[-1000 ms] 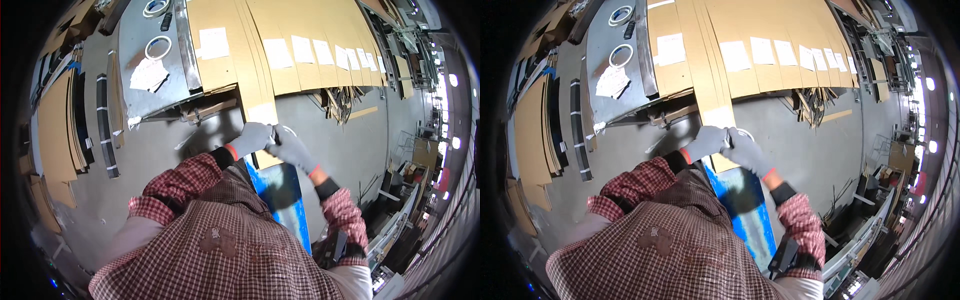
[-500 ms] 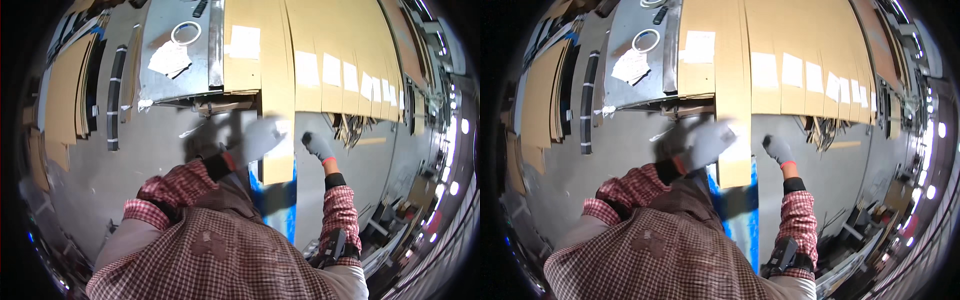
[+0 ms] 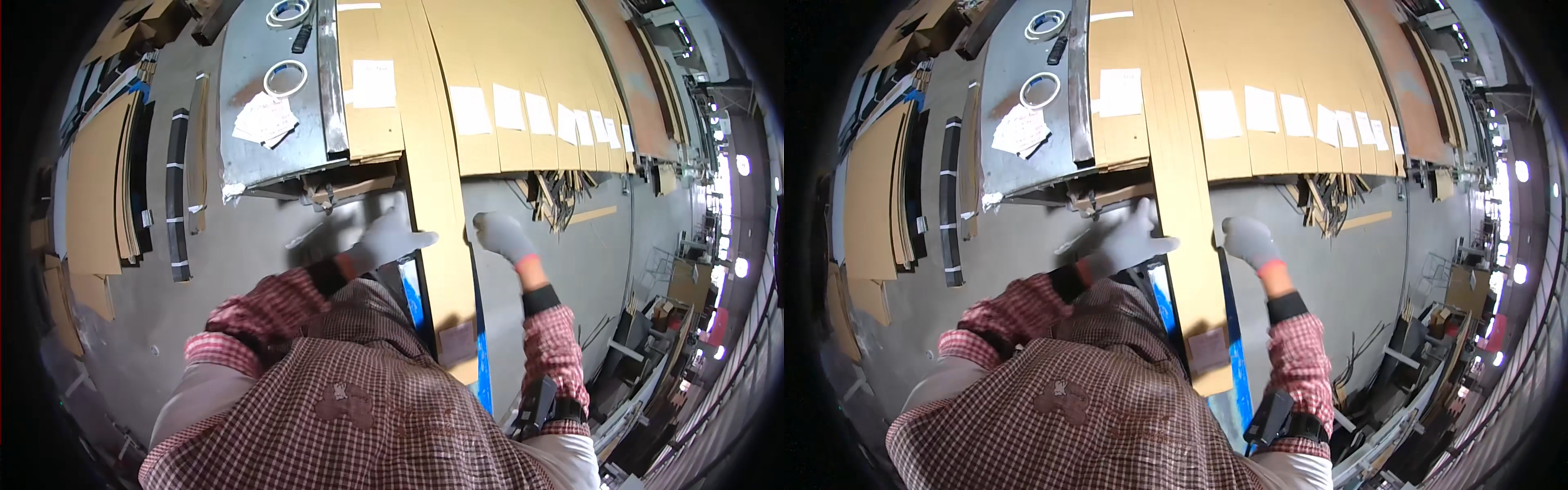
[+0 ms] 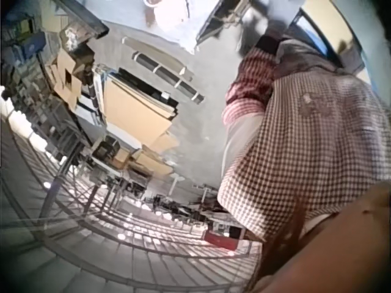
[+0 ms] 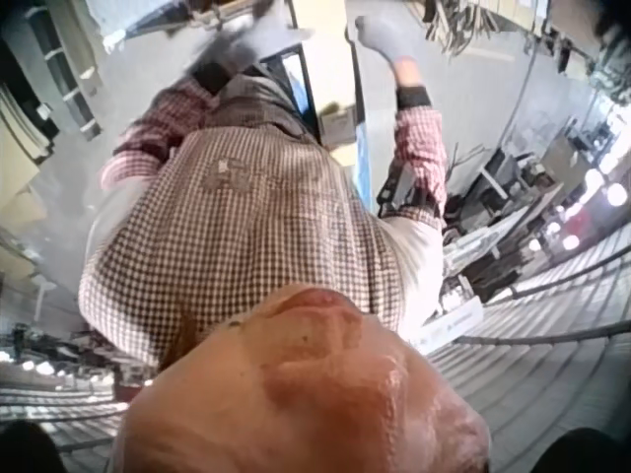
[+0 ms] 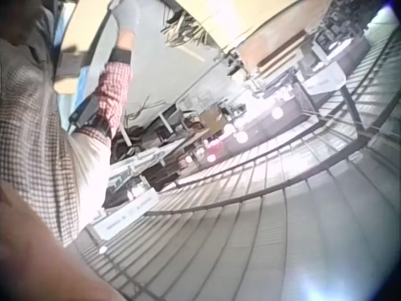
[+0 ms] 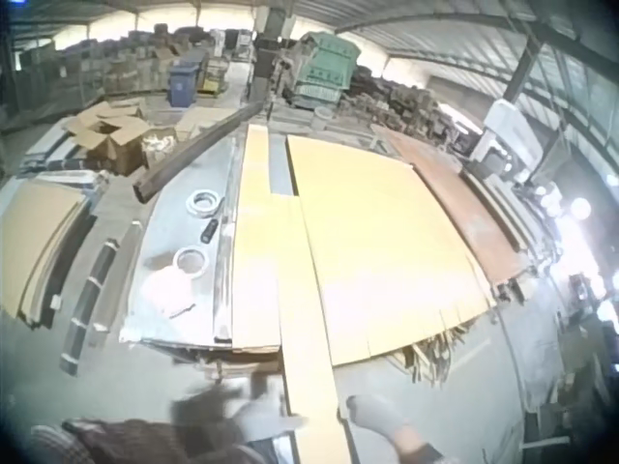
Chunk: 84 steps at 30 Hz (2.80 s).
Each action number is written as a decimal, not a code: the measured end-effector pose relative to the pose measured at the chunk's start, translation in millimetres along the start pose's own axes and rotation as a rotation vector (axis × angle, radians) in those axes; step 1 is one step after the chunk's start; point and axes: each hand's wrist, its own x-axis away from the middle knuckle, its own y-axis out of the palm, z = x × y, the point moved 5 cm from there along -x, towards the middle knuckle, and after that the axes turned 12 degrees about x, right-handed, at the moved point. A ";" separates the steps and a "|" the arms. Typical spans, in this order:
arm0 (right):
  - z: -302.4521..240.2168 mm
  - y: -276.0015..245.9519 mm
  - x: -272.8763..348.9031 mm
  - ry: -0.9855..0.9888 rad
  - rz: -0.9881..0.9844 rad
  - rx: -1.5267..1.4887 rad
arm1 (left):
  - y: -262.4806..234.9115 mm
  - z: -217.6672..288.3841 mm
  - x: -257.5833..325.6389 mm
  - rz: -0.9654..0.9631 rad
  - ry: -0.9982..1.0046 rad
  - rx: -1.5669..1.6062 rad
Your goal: Applying product identification labels to cardboard packaging materials on a factory floor.
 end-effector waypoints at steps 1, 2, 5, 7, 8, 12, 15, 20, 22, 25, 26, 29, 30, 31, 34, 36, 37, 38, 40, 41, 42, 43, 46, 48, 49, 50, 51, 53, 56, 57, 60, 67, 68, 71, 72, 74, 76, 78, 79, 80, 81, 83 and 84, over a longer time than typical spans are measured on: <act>-0.2 -27.5 18.0 -0.084 0.182 -0.228 | -11.2 3.6 13.2 -0.011 0.035 0.128; -33.7 -60.9 33.6 -0.308 0.114 -0.405 | -16.4 13.6 33.6 -0.026 0.060 0.254; -131.4 -123.8 67.8 -0.556 -0.229 -0.542 | 7.3 59.0 78.9 -0.250 0.125 0.554; -111.5 -112.9 57.8 -0.473 -0.285 -0.585 | -5.2 39.1 76.8 -0.234 0.042 0.602; -73.9 -98.1 49.7 -0.385 -0.231 -0.696 | -10.2 21.9 75.2 -0.232 -0.003 0.633; 23.0 24.2 -12.4 -0.073 -0.196 -0.408 | 14.7 -86.3 3.5 0.242 0.211 0.053; 3.8 98.9 -49.8 -0.194 -0.064 -0.848 | 81.5 -149.0 -68.6 -0.418 0.726 -0.768; -3.2 47.2 -21.4 0.290 0.277 -0.973 | 64.9 -165.5 -87.9 -0.358 0.723 -0.164; -41.0 -3.6 27.3 0.474 0.582 -0.847 | 56.3 -162.8 -85.7 -0.312 0.593 -0.204; -111.0 17.9 50.9 0.398 0.511 -0.293 | 16.7 -131.3 -59.7 -0.279 0.593 -0.220; -114.2 27.5 51.6 0.520 0.421 0.008 | -10.9 -101.9 -45.7 -0.259 0.677 -0.241; -114.3 32.6 47.5 0.488 0.547 -0.042 | -25.1 -23.2 -3.2 -0.308 0.859 -0.202; -113.7 35.0 49.1 0.452 0.570 -0.026 | 5.9 -16.5 -2.1 -0.405 0.725 0.005; -109.8 45.1 47.8 0.446 0.678 0.032 | 36.5 -14.0 -11.1 -0.459 0.554 0.181; -82.5 14.3 63.3 0.330 0.536 -1.480 | 68.1 -7.0 -50.0 -0.020 0.430 -0.146; -74.5 -53.5 83.1 0.281 0.459 -1.149 | 78.6 -10.4 -51.4 -0.125 0.398 -0.464; -76.3 -63.2 79.6 0.210 0.271 -0.770 | 77.6 -6.6 -45.1 -0.132 0.383 -0.498; -82.4 -63.5 75.1 0.134 0.090 -0.388 | 80.0 -14.1 -50.6 -0.065 0.393 -0.505; -79.0 -34.3 54.2 0.107 0.006 -0.444 | 89.8 -39.6 -59.1 -0.215 0.352 -0.621; -58.0 -35.3 40.2 0.038 0.013 -0.476 | 85.8 -26.9 -51.5 -0.201 0.336 -0.585; -38.3 -33.8 24.3 -0.046 0.011 -0.511 | 78.9 -12.1 -41.2 -0.179 0.305 -0.547; -24.5 -27.9 14.3 -0.119 -0.054 -0.395 | 76.7 -4.7 -35.7 -0.137 0.352 -0.454; 13.7 4.8 -17.9 -0.240 -0.235 0.023 | 86.7 -3.4 -37.4 -0.122 0.266 -0.572; 39.1 49.7 -47.4 -0.181 -0.331 0.389 | 97.0 -4.2 -41.1 -0.195 0.329 -0.677; 62.1 77.9 -48.5 -0.140 -0.442 0.557 | 102.2 6.4 -37.1 -0.214 0.367 -0.856; 100.7 110.6 -44.9 -0.081 -0.542 0.723 | 101.5 17.7 -33.0 -0.239 0.418 -1.044; 165.4 166.7 -22.4 -0.050 -0.276 0.405 | 104.5 26.6 -37.4 -0.378 0.483 -0.779; 87.4 86.6 -46.5 0.068 -0.097 0.217 | 24.9 34.8 -41.4 0.132 0.391 -0.320; 3.1 39.7 -27.9 0.079 0.148 -0.115 | -7.8 -11.0 -23.0 0.447 0.197 -0.122; -11.8 22.9 -23.2 0.040 0.202 -0.166 | 29.7 -45.3 -15.1 0.401 0.109 -0.127; -17.8 39.4 45.1 -0.074 -0.736 -0.290 | 72.4 -47.5 49.0 0.250 0.237 -0.562; -80.8 -80.3 56.6 -0.403 0.032 -0.627 | 8.7 32.9 62.7 -0.058 0.147 0.306; -112.8 -94.7 65.1 -0.567 -0.029 -0.676 | 9.1 40.9 69.8 -0.146 0.139 0.350; -144.4 -81.0 68.4 -0.541 -0.307 -0.612 | 14.8 34.9 83.6 -0.145 0.105 0.423; -146.5 -74.7 65.4 -0.580 -0.361 -0.625 | 17.0 21.7 84.0 -0.111 0.198 0.349; -125.3 -88.6 68.3 -0.517 -0.265 -0.682 | 13.1 3.6 84.1 -0.069 0.167 0.268; -50.6 -57.4 55.2 -0.281 -0.162 -0.650 | -2.4 -21.1 76.7 0.009 -0.033 0.257; 22.2 -3.8 22.9 0.084 -0.152 -0.220 | 0.4 -65.3 47.4 0.151 -0.065 0.170; 31.6 14.4 6.2 0.097 -0.054 -0.147 | 14.2 -81.7 21.9 0.193 0.041 0.045; 26.4 40.7 -9.9 0.027 -0.074 -0.383 | 36.8 -99.1 -6.9 0.161 0.162 -0.174; 13.7 67.4 -25.0 -0.038 -0.093 -0.622 | 61.0 -116.1 -32.7 0.001 0.267 -0.471; 6.3 92.4 -48.5 -0.180 -0.029 -0.806 | 89.0 -134.3 -63.8 -0.532 0.562 -1.072; 3.9 93.7 -53.7 -0.245 0.065 -0.749 | 81.0 -131.7 -61.7 -0.460 0.786 -0.919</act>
